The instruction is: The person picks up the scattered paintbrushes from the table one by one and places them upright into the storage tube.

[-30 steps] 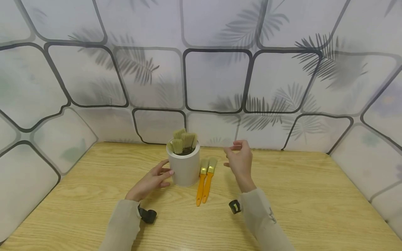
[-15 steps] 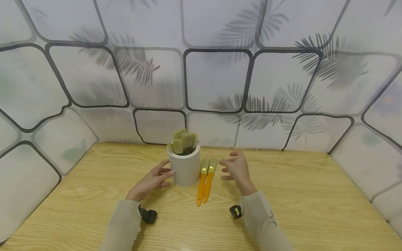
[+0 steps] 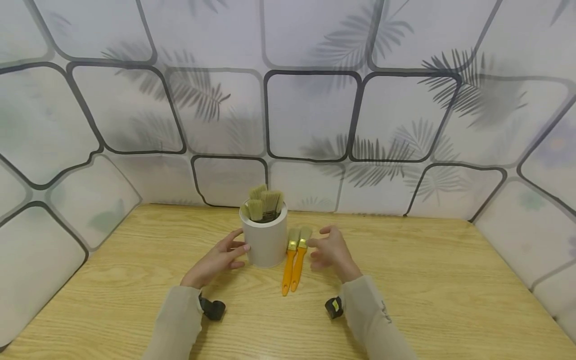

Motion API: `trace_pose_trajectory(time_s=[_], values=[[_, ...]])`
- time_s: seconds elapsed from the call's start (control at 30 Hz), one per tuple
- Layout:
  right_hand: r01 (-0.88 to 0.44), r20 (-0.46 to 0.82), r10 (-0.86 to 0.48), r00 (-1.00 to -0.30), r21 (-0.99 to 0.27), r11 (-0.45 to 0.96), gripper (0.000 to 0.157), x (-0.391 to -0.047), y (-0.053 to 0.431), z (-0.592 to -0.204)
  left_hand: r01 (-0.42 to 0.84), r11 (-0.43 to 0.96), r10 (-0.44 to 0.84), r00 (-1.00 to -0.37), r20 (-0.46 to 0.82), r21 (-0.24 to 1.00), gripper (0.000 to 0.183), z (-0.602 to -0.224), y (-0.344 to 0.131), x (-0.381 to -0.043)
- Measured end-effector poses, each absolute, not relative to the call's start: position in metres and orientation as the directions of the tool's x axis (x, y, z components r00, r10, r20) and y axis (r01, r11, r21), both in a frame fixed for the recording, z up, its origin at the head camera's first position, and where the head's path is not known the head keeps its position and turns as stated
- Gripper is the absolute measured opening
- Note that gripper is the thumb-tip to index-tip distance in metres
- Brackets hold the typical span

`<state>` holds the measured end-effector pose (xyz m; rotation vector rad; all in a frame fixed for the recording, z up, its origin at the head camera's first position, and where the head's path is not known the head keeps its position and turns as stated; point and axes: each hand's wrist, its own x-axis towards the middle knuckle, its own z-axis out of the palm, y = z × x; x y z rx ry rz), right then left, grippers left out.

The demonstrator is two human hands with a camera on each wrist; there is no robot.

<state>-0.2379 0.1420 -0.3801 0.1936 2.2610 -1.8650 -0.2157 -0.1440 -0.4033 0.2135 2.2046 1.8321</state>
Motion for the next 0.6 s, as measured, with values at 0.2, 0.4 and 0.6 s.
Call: trace_pose_trajectory(time_s=[0.2, 0.4, 0.6], values=[[0.265, -0.281, -0.051, -0.958, -0.941, 0.208, 0.064, -0.239, 0.141, -0.386, -0.074, 0.178, 0.261, -0.958, -0.12, 0.981, 0.068, -0.404, -0.141, -0.217], [0.277, -0.294, -0.049, -0.954, -0.935, 0.224, 0.064, -0.242, 0.135, -0.39, -0.079, 0.169, 0.254, -0.96, -0.12, 0.983, 0.068, -0.405, -0.141, -0.218], [0.248, -0.281, -0.078, -0.957, -0.925, 0.288, 0.066, -0.243, 0.127, -0.395, -0.083, 0.166, 0.247, -0.961, -0.123, 0.983, 0.067, -0.406, -0.141, -0.219]])
